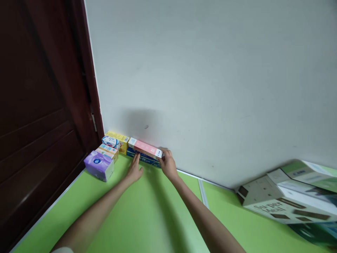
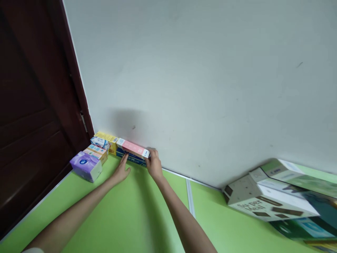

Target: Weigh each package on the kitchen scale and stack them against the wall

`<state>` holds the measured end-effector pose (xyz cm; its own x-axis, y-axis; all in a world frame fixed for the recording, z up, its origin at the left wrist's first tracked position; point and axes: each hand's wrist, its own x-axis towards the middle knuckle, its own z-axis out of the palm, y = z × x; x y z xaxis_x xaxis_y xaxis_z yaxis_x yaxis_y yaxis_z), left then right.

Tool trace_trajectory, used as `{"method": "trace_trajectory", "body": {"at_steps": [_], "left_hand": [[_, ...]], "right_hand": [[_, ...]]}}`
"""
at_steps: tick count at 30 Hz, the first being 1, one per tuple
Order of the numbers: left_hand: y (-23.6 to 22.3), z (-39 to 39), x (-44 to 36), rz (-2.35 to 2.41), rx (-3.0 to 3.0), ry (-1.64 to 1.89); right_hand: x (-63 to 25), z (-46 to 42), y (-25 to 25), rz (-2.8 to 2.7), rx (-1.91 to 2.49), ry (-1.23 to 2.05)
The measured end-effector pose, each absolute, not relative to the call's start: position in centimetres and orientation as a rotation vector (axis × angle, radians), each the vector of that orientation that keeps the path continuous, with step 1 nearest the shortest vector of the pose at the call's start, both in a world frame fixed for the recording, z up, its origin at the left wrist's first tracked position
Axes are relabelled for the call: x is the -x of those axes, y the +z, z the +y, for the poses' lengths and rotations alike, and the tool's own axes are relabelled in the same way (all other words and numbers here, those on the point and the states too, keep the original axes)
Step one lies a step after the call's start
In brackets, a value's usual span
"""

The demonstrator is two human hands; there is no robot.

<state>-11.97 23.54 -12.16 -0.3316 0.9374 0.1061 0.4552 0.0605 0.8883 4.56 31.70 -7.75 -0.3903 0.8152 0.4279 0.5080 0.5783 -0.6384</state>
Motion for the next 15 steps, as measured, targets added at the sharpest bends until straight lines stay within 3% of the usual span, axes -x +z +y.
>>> {"method": "trace_trajectory", "body": {"at_steps": [15], "left_hand": [[-11.0,24.6,12.6,2.074,-1.068,1.253]], "right_hand": [[-5.1,30.4,-9.4,-2.345,1.068,0.216]]}}
